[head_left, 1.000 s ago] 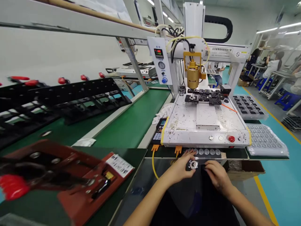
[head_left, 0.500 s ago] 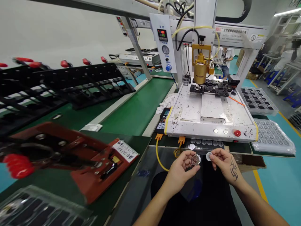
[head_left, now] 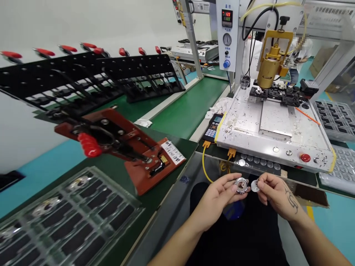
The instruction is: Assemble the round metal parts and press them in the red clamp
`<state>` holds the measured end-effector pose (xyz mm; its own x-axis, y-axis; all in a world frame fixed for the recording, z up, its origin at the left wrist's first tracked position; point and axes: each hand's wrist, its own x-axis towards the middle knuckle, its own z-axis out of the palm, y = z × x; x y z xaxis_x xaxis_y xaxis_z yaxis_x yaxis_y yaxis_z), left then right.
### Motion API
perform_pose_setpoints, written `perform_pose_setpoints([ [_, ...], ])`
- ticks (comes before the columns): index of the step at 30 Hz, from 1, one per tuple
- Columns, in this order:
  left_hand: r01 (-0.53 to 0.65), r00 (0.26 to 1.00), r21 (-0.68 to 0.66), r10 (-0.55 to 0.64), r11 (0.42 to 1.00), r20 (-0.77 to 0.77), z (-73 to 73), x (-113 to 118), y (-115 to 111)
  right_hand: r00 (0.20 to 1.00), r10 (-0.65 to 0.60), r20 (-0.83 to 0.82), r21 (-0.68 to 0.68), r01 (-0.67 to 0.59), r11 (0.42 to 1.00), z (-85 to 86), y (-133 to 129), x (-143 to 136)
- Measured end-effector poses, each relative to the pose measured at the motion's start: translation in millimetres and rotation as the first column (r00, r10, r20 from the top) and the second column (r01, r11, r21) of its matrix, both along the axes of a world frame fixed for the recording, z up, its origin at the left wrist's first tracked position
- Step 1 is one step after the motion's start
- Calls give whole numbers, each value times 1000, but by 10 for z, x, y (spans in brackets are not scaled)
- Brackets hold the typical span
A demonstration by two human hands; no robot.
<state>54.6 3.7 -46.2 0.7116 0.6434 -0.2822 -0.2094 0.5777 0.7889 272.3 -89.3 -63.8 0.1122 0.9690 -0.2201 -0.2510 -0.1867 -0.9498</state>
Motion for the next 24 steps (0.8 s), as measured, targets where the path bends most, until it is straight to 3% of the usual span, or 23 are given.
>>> perform_pose_setpoints([
  [4,19,1000,32,-19,999,2,35,-36,-7,999,34,15,-18,-34,999,54,-4,-4],
  [10,37,999,57,-37,998,3,65,-60,-14,978,88,190,-71,-76,995,268,28,-51],
  [13,40,999,73,-40,997,5,64,-50,-31,954,29,299,2,-31,1000,342,59,-103],
  [17,32,999,115,-31,993,-9,53,-34,-70,912,-52,406,145,-7,989,341,83,-182],
  [24,13,999,155,-5,988,-49,62,-30,-126,914,-5,405,131,-52,990,297,88,-272],
])
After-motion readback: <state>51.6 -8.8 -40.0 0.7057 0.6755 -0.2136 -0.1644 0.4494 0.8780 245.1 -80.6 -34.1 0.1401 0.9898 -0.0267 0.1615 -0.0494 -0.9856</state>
